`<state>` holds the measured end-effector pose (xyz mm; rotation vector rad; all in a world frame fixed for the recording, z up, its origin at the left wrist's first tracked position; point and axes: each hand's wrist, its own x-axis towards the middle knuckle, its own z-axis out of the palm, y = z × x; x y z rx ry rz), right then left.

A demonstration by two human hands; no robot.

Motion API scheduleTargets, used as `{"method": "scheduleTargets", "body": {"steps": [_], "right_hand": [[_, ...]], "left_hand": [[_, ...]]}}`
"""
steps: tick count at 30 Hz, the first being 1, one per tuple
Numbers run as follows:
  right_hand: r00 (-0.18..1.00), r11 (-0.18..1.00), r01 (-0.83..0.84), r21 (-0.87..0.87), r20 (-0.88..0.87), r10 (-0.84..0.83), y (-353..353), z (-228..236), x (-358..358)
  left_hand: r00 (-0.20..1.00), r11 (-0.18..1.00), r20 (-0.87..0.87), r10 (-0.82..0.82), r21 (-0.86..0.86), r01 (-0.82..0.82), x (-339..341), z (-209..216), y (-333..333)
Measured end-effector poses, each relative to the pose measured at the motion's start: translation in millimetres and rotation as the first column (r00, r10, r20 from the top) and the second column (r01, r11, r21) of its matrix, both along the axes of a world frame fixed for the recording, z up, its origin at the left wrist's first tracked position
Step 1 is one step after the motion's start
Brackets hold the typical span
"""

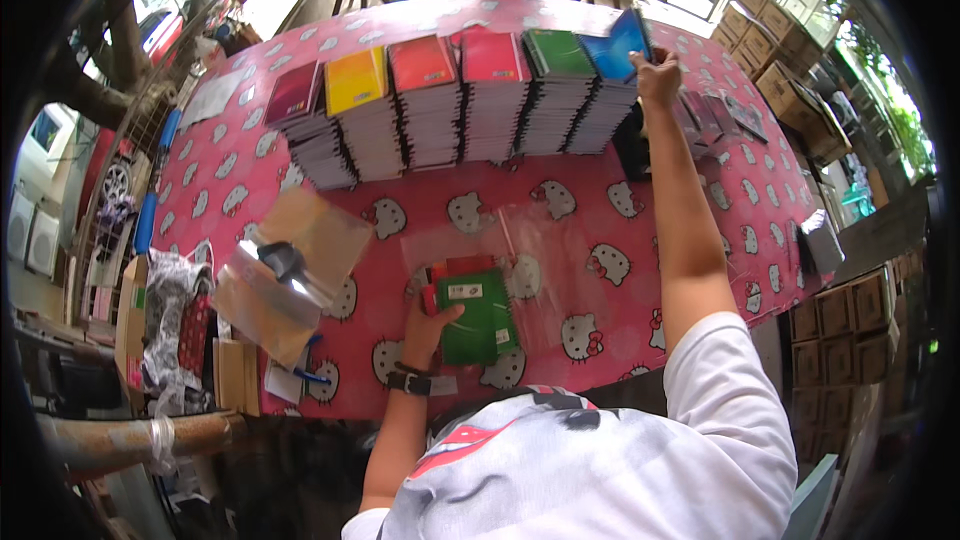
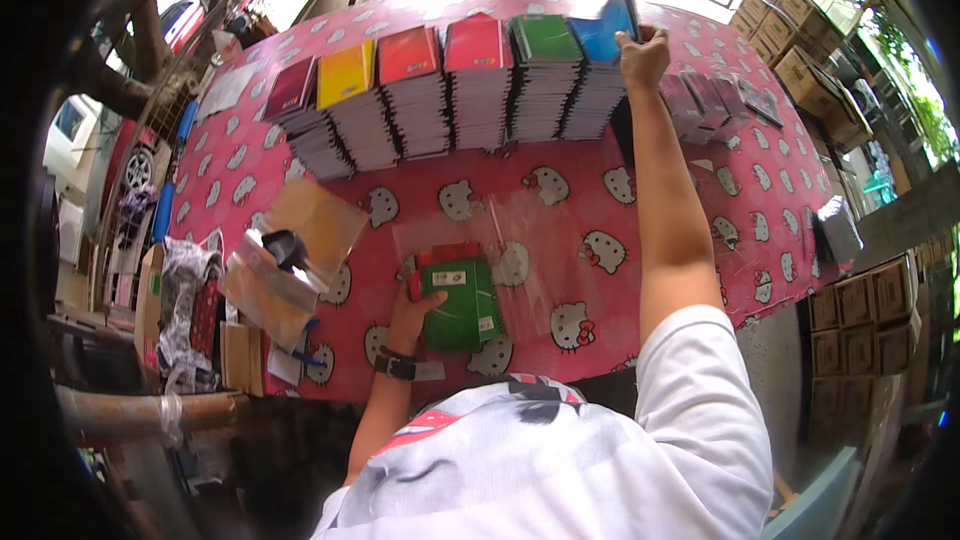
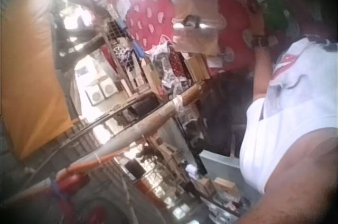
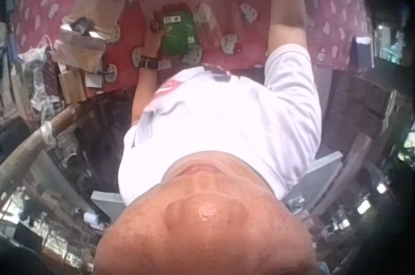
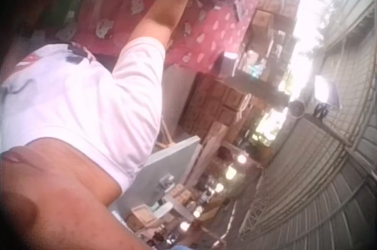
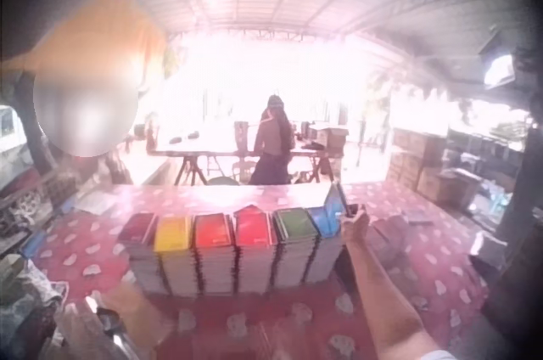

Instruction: The person places small notebooks into plastic bags, seals the bags using tape from a dispenser, and organizes the packaged notebooks on the table.

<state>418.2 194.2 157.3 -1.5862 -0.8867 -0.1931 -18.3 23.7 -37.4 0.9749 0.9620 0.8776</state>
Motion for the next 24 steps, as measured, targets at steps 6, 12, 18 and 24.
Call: {"method": "scheduleTargets", "body": {"steps": [6,12,18,24], "right_hand": [[0.744,0.815,-0.575,0.066,0.457,0.488,-154,-32,-194],[0.478,0.451,-0.665,-0.595,0.124,0.869,-252,-126,-277],[0.453,0.584,-0.812,0.026,-0.602,0.657,-241,-113,-235],[0.192,0.31,-0.949,0.06,-0.67,0.718,-239,-132,-189]], "left_hand": [[0.986,0.995,0.138,0.092,-0.038,-0.087,-7,-3,-4],[0.857,0.954,0.502,0.118,-0.296,0.042,10,49,-14],[0.983,0.988,0.179,-0.033,0.157,0.005,18,66,-21],[0.93,0.89,0.148,-0.335,0.374,0.261,35,60,-13]]}}
